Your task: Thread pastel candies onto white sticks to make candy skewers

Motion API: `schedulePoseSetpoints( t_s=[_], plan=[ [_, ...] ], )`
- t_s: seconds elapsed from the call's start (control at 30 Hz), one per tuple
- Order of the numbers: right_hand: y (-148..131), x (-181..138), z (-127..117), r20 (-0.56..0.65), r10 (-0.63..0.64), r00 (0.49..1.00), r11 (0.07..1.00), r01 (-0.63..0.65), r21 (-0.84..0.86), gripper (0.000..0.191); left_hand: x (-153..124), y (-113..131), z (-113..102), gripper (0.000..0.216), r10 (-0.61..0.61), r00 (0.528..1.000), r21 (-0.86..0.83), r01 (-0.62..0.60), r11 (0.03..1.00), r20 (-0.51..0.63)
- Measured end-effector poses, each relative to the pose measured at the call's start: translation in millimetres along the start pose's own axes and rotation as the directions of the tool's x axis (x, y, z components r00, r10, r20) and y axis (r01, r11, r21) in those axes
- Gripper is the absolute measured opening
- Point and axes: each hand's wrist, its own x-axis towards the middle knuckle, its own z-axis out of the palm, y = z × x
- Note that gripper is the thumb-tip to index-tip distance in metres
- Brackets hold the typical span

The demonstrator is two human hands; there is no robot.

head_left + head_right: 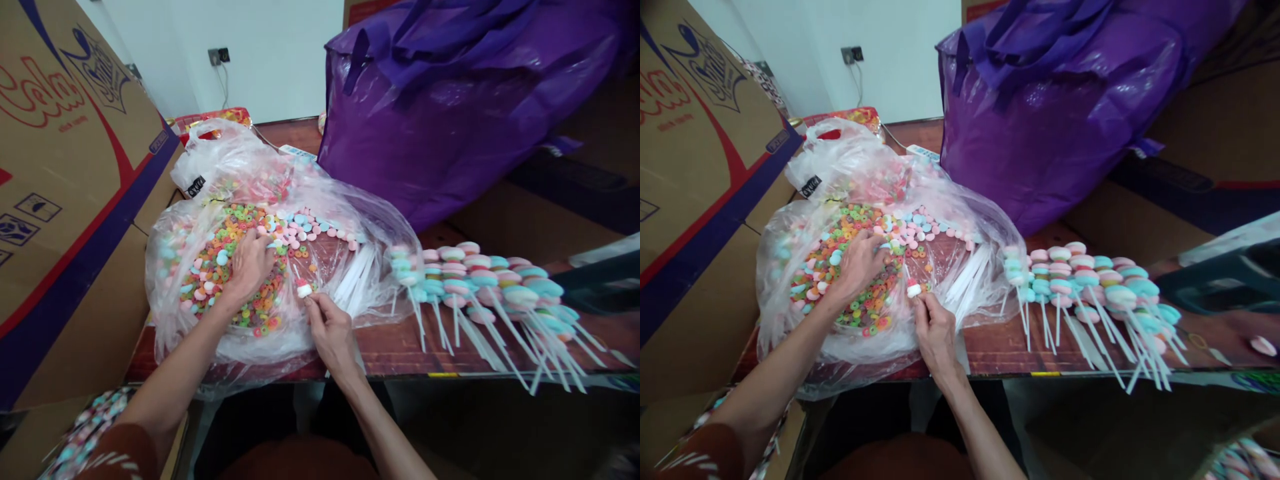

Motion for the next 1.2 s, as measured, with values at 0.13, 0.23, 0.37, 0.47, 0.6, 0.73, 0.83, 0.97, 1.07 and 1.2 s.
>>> schedulePoseSetpoints(
  t_s=[0.13,0.23,0.37,0.47,0.6,0.73,0.83,0.97,1.07,1.2],
  plan=[
    [-0.2,-0.1,0.4,-0.001,-0.004,1.0,1.0,0.004,0.004,0.028,13.7,4.3,-0.3,0.025,0.169,0.98,0.08,-0.177,0.981,0.101],
    [-0.5,-0.6,0.2,0.004,-0.006,1.0,1.0,0.006,-0.006,0.028,21.9,16.9,4.0,0.03,0.177,0.966,0.166,-0.208,0.964,0.186],
    [-0.5,-0.2,-0.5,0.015,-0.007,1.0,1.0,0.008,-0.028,0.028,23.5,34.8,7.9,0.031,0.144,0.957,0.226,-0.203,0.953,0.25],
    [-0.3,-0.1,-0.6,0.008,-0.019,1.0,0.999,0.02,-0.03,0.029,22.1,40.4,7.2,0.033,0.103,0.961,0.231,-0.165,0.959,0.257],
    [-1.3,-1.3,-1.1,0.009,-0.026,1.0,0.999,0.026,-0.038,0.028,18.6,32.8,6.4,0.033,0.018,0.984,0.102,-0.037,0.994,0.179],
    [-2.2,-1.9,-1.0,0.008,-0.022,1.0,0.999,0.022,-0.024,0.028,6.6,14.1,9.7,0.027,-0.031,0.993,-0.347,0.069,0.935,0.115],
    [-2.2,-2.2,-0.6,-0.013,-0.011,1.0,1.0,0.011,-0.014,0.028,-7.3,-0.1,13.2,0.025,0.05,0.955,-0.633,0.154,0.759,0.292],
    [-2.7,-2.3,-0.9,-0.009,0.006,1.0,1.0,-0.007,-0.027,0.028,-21.3,-11.0,15.0,0.018,0.204,0.923,-0.704,0.094,0.704,0.327],
    [-3.4,-2.1,-1.3,-0.006,0.003,1.0,0.999,-0.004,-0.039,0.028,-25.1,-10.3,13.3,0.013,0.232,0.926,-0.644,0.014,0.765,0.297],
    [-3.9,-2.5,-1.3,-0.009,0.0,1.0,0.999,0.0,-0.036,0.027,-30.2,-1.4,9.6,0.012,0.282,0.932,-0.55,-0.115,0.827,0.229]
  ],
)
